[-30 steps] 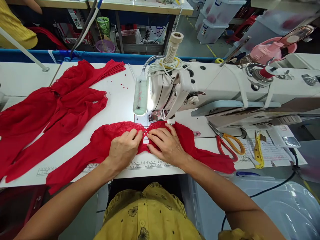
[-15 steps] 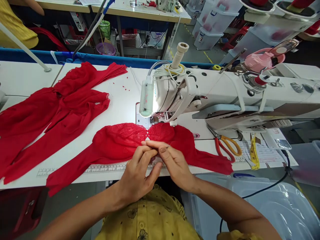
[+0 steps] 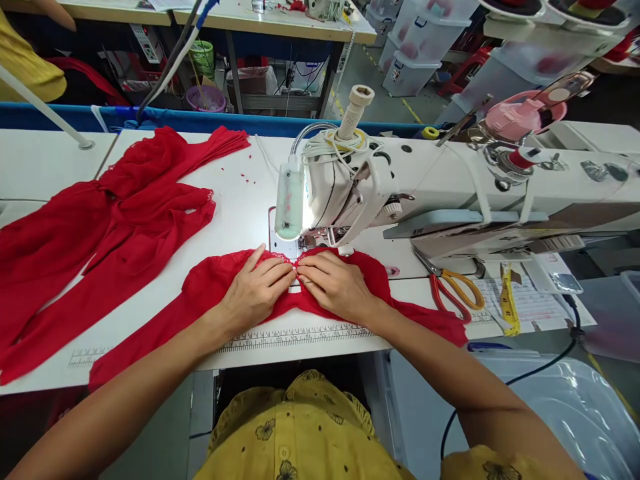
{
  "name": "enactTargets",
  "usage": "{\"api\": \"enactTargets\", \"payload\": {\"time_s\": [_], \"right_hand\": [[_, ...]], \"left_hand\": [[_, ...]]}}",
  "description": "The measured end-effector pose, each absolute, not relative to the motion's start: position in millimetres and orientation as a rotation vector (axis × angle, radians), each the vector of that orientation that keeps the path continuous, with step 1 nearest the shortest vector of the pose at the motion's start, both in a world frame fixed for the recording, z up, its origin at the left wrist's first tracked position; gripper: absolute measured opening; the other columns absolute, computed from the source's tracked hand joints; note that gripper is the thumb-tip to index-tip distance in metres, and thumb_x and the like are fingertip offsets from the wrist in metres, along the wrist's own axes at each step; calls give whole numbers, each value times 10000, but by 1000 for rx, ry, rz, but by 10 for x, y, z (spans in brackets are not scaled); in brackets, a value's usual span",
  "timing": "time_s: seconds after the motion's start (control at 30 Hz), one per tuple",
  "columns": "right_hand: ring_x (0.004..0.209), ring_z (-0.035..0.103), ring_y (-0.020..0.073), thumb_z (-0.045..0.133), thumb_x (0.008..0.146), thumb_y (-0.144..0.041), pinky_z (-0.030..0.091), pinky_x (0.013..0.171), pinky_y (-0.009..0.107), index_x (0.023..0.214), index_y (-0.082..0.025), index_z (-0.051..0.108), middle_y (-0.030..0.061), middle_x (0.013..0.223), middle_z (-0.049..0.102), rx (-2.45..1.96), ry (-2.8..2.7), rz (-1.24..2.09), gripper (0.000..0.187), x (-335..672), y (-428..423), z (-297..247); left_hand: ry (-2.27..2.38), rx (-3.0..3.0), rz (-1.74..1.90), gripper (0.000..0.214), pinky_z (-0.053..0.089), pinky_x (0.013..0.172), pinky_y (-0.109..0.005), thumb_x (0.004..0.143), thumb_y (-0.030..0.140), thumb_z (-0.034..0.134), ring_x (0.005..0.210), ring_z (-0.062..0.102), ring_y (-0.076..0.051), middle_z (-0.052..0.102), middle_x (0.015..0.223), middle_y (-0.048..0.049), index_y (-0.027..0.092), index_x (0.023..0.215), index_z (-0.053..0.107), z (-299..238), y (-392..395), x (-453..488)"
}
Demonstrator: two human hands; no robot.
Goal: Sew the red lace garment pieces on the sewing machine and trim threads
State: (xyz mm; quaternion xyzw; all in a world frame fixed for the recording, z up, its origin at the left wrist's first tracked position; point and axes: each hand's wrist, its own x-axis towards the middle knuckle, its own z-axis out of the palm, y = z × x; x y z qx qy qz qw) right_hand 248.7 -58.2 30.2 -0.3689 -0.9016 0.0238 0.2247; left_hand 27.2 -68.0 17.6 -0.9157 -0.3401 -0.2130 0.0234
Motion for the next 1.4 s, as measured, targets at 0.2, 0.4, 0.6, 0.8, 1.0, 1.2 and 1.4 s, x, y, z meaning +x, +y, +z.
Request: {"api": "enactTargets", "payload": {"time_s": [0.2, 0.4, 0.6, 0.8, 1.0, 1.2, 1.4], "right_hand": [[966, 632, 187, 558, 990, -260, 509, 659, 304, 1057, -183, 739, 31, 1081, 759, -1048, -2465, -129, 209, 2531, -606, 208], [940, 632, 190, 586, 981, -342, 483, 594, 299, 1088, -175, 731, 31, 1130, 750, -1069, -2454, -121, 246, 2557, -616, 196], [956, 610, 205, 535, 983, -496, 392, 469, 268, 1146, -191, 707, 55, 1178, 717, -1152, -2530, 11, 386, 2558, -625, 266], [1079, 585, 247, 511, 962, -592, 385, 430, 255, 1290, -132, 638, 117, 1325, 646, -1176, -2588, 33, 579, 2603, -666, 308], [1196, 553, 277, 472, 971, -614, 461, 483, 251, 1342, -116, 606, 127, 1370, 628, -1180, -2582, 6, 635, 2660, -709, 267], [1188, 558, 283, 507, 959, -597, 522, 549, 269, 1364, -123, 596, 132, 1382, 621, -1202, -2572, 52, 630, 2662, -717, 253], [1118, 590, 262, 522, 951, -597, 511, 540, 278, 1344, -124, 622, 111, 1380, 629, -1212, -2563, 6, 623, 2666, -715, 270]], "left_hand": [[-1076, -2736, -597, 303, 197, 1183, -716, 970, 106, 479, 1160, 632, -272, 740, 1170, -67, 177, 1175, 690, 190, -714, 289], [-1084, -2756, -604, 281, 247, 1154, -726, 970, 107, 501, 1207, 618, -294, 743, 1168, -73, 164, 1176, 682, 202, -707, 312], [-1125, -2800, -705, 267, 196, 1195, -700, 981, 136, 483, 1172, 643, -271, 750, 1142, -56, 173, 1160, 678, 196, -700, 299], [-1417, -2860, -451, 481, 363, 1165, -572, 1018, 341, 456, 1323, 538, -297, 603, 1394, -168, 101, 1434, 474, 230, -790, 253], [-1502, -2842, -300, 636, 185, 1222, -627, 1014, 466, 432, 1482, 338, -314, 425, 1573, -111, 174, 1561, 288, 208, -845, 142], [-1471, -2853, -330, 641, 158, 1233, -607, 1015, 454, 434, 1489, 323, -302, 417, 1579, -101, 159, 1562, 278, 186, -825, 109], [-1468, -2884, -270, 508, 224, 1185, -657, 1007, 407, 476, 1471, 348, -338, 423, 1573, -97, 311, 1503, 429, 227, -814, 126]]}}
